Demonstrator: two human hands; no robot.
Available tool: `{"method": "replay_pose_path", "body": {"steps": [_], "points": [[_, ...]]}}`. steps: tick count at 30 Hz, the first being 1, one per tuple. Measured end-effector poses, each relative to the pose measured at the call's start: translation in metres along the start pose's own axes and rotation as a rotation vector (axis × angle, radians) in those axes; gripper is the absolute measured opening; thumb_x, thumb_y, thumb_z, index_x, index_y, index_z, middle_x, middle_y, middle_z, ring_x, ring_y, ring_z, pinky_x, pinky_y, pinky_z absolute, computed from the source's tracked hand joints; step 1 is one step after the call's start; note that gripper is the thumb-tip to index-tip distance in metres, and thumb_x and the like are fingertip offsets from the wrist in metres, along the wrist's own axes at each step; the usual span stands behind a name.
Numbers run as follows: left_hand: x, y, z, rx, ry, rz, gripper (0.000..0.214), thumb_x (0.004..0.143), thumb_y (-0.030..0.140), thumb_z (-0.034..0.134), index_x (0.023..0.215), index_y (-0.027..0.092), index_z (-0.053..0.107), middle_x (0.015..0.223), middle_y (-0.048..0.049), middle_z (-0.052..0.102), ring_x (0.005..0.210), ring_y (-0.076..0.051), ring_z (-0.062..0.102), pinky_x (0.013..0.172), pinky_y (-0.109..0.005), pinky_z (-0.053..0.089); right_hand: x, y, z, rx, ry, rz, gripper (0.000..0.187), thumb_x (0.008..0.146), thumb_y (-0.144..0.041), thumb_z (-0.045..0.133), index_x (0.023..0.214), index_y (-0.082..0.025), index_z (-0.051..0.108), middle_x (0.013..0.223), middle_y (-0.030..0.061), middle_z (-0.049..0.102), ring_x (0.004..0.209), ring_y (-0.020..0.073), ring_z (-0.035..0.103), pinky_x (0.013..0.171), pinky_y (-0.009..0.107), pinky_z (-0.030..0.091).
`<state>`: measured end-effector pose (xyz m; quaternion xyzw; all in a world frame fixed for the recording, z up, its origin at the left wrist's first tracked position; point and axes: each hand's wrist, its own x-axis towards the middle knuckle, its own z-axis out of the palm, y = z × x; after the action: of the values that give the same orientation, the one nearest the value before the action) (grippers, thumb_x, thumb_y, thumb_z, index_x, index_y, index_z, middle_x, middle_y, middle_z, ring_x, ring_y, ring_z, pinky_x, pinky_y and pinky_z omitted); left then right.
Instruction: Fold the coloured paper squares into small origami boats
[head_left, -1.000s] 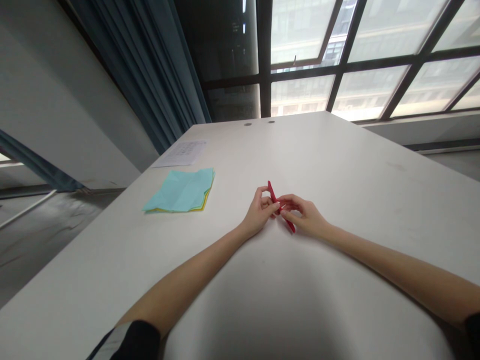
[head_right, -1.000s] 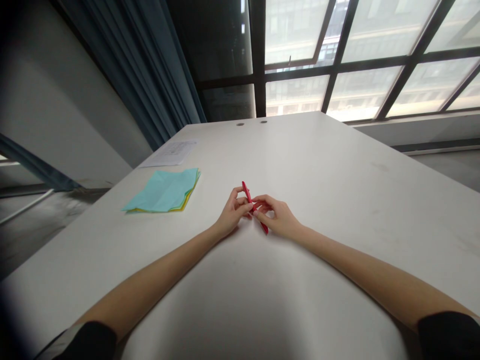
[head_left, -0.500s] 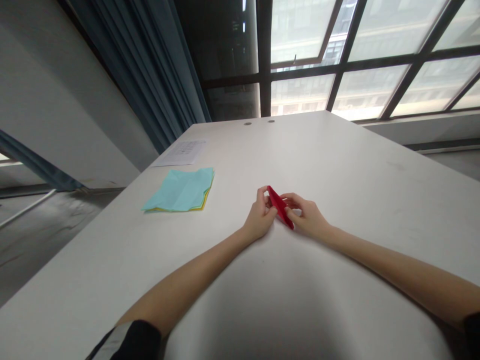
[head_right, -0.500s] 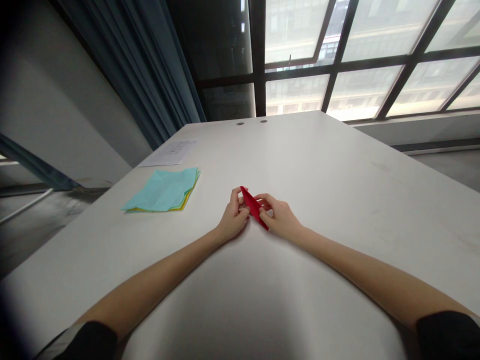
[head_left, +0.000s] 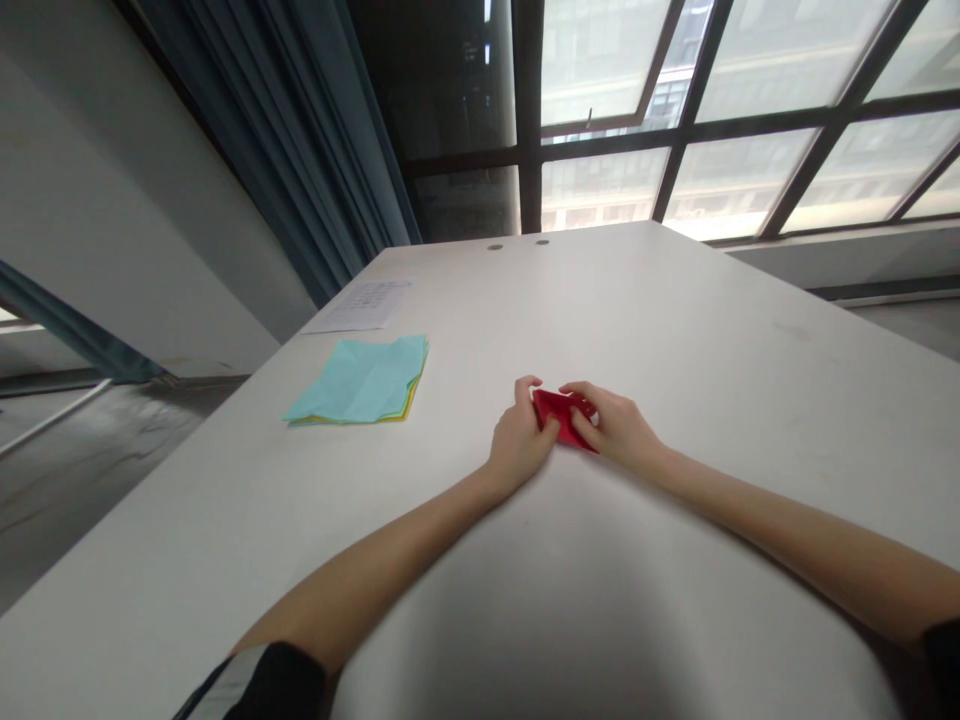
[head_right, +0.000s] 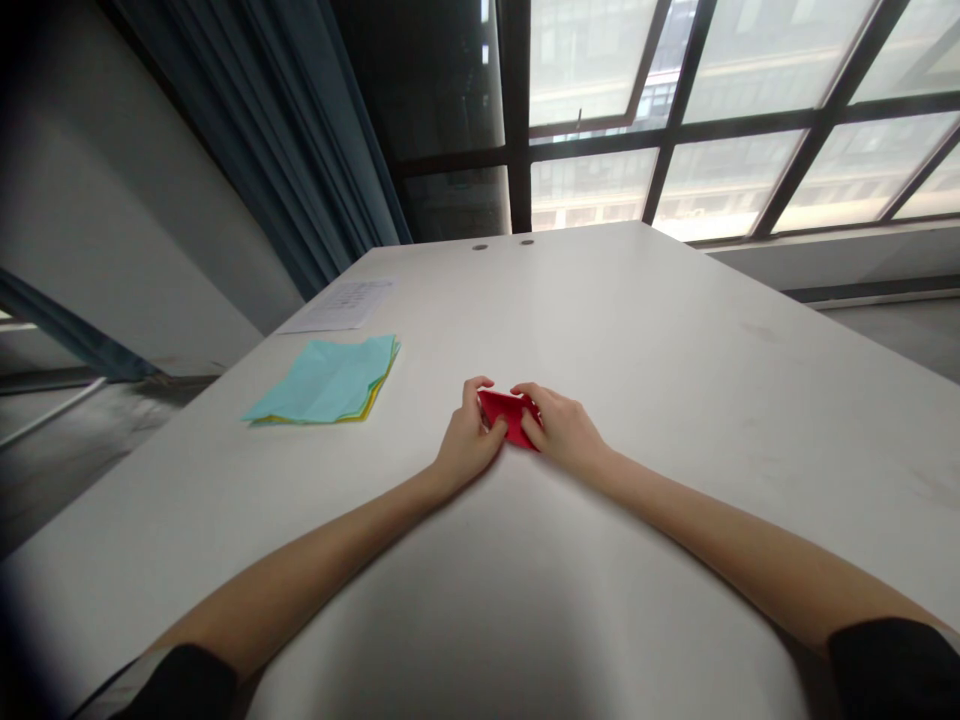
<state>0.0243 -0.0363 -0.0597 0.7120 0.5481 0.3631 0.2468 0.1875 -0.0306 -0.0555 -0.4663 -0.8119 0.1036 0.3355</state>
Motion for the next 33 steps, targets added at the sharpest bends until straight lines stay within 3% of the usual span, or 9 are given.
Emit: {"method": "replay_pose_path", "body": {"steps": [10,15,18,22,25,33], "points": [[-0.001,0.002,0.001,0.037,-0.049,0.020,0.043,0.074,0.022,0.050,0.112,0.024,0.030,0.068,0.0041,0.057,0.058,-0.015,0.054,0.054,-0.023,0.035,0.006,0.004,0.001,0.137,0.004,0.129,0.025,0.069,-0.014,0.050,0.091,-0.020,0.058,0.086,0.0005,0.066,0.062,0.0116,0.061,0.064,0.025,0.048],[0.002,-0.004,0.000,-0.030,-0.021,0.031,0.051,0.066,0.012,0.052,0.111,0.024,0.030,0.077,0.0040,0.060,0.062,-0.013,0.055,0.057,-0.022,0.039,0.009,0.009,-0.001,0.209,0.031,0.177,0.029,0.068,-0.009,0.045,0.091,-0.019,0.058,0.089,0.0008,0.067,0.068,0.0124,0.062,0.065,0.024,0.047],[0.004,-0.005,0.001,-0.069,-0.026,0.053,0.040,0.068,0.010,0.049,0.104,0.024,0.037,0.082,0.0024,0.062,0.062,-0.011,0.056,0.057,-0.022,0.040,0.010,0.009,-0.001,0.253,0.012,0.222,0.029,0.067,-0.009,0.045,0.091,-0.018,0.058,0.089,0.0013,0.067,0.065,0.0115,0.062,0.062,0.023,0.047],[0.003,-0.001,0.001,-0.134,-0.057,0.105,0.025,0.073,0.013,0.047,0.097,0.022,0.045,0.084,0.0010,0.061,0.062,-0.010,0.056,0.057,-0.021,0.043,0.008,0.006,0.003,0.241,0.016,0.218,0.027,0.068,-0.014,0.049,0.093,-0.019,0.058,0.089,0.0014,0.067,0.071,0.0138,0.062,0.067,0.026,0.048],[0.001,0.005,0.000,-0.150,-0.075,0.130,0.024,0.075,0.016,0.050,0.097,0.021,0.045,0.082,0.0013,0.060,0.061,-0.009,0.056,0.057,-0.020,0.044,0.007,0.004,0.005,0.253,0.060,0.208,0.023,0.070,-0.017,0.051,0.091,-0.020,0.058,0.088,0.0014,0.067,0.078,0.0159,0.062,0.072,0.029,0.048],[-0.002,0.005,0.001,-0.093,-0.082,0.192,0.026,0.072,0.019,0.053,0.095,0.022,0.041,0.072,0.0041,0.056,0.061,-0.011,0.054,0.059,-0.022,0.041,0.009,0.001,0.003,0.228,0.075,0.191,0.022,0.065,-0.011,0.047,0.081,-0.019,0.059,0.080,0.0005,0.067,0.070,0.0147,0.061,0.068,0.028,0.046]]}}
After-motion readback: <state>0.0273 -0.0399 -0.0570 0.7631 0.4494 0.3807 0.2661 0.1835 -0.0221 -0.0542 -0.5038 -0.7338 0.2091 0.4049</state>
